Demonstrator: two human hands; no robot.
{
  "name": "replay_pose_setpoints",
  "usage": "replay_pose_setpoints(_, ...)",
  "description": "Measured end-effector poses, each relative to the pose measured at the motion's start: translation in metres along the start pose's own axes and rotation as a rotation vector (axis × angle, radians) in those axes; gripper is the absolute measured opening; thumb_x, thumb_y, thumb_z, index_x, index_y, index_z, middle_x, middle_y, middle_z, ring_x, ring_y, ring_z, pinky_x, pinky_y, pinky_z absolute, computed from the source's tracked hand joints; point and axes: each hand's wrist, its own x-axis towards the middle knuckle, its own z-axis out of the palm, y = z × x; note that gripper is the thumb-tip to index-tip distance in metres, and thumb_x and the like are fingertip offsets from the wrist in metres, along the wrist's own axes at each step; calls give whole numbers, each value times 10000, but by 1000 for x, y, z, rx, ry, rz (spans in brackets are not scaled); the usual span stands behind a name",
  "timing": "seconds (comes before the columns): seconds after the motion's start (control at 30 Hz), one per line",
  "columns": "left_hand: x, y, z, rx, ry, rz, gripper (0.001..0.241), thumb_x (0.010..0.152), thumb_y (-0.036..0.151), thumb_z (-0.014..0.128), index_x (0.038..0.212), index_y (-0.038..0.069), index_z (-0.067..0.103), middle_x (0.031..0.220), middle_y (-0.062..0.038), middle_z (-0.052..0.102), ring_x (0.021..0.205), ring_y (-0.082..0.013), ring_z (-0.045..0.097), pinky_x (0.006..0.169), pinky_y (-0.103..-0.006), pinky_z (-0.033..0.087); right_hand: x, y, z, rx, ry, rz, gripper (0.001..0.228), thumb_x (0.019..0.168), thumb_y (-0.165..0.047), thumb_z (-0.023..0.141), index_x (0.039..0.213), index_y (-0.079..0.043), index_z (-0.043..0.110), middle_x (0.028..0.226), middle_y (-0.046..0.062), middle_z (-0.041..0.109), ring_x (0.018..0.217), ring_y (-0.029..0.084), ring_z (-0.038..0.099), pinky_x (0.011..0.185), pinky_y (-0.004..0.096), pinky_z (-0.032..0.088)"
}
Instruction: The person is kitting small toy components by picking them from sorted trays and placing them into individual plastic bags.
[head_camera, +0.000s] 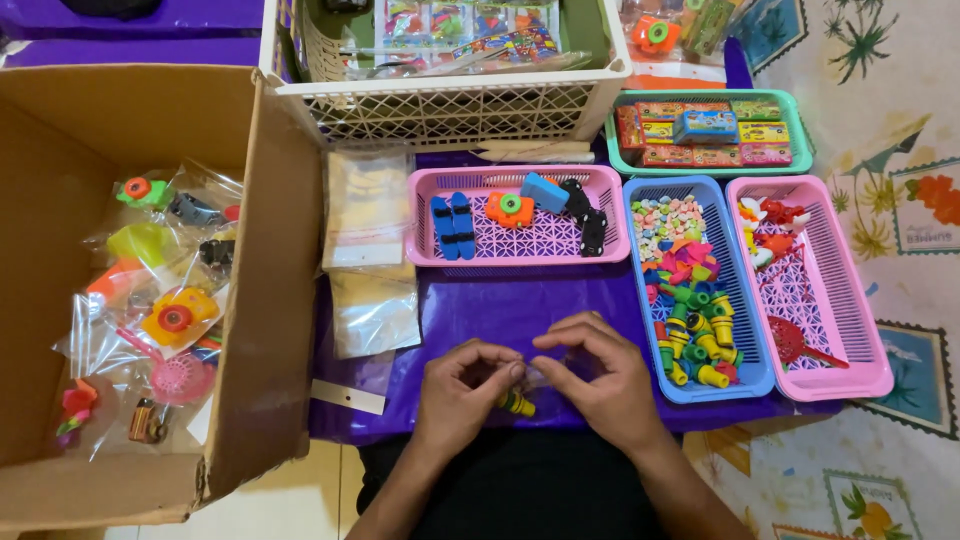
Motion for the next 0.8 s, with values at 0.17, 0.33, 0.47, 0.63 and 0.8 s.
replay_pose_setpoints(0.17, 0, 5, 1, -61, -4, -33, 83, 821, 73, 829, 898, 51, 805, 818, -62, 806, 711, -122, 761, 673, -233, 630, 9, -6, 0, -26, -5, 27, 28, 875, -103, 766, 881, -78, 757, 856, 34, 708, 791, 140, 657, 703, 262, 494)
replay_pose_setpoints(0.33, 1, 1, 2, -75, 29, -149, 48, 846, 75, 811, 885, 47, 815, 768, -38, 793, 696, -93, 711, 649, -228, 587, 8, 2, 3, 140, 47, 156, 70, 924, -95, 721, 870, -52, 710, 851, 29, 651, 788, 119, 615, 704, 243, 491)
replay_pose_setpoints(0.47, 0, 5, 1, -98, 0, -135, 133, 860, 125, 808, 985, 79, 815, 750, -15, 766, 684, -111, 751, 645, -234, 607, 7, 8, 5, 271, 40, 221, 64, 932, -73, 714, 876, -47, 696, 836, 40, 648, 786, 119, 610, 725, 246, 501)
replay_pose_setpoints(0.63, 4, -1, 1, -27, 5, -38, 139, 880, 189, 781, 972, 104, 841, 792, -15, 774, 676, -77, 700, 624, -220, 570, 8, 18, 5, 291, -4, 256, 57, 938, -85, 712, 900, -42, 713, 858, 44, 676, 818, 123, 631, 760, 251, 510)
replay_pose_setpoints(0.8, 3, -4, 3, -210, 96, -87, 157, 895, 95, 757, 1012, 4, 808, 658, -147, 751, 583, -197, 738, 522, -316, 636, 1, 36, 2, 589, -14, 348, 476, 894, -221, 750, 1269, 55, 650, 985, 210, 746, 831, 207, 705, 673, 280, 551)
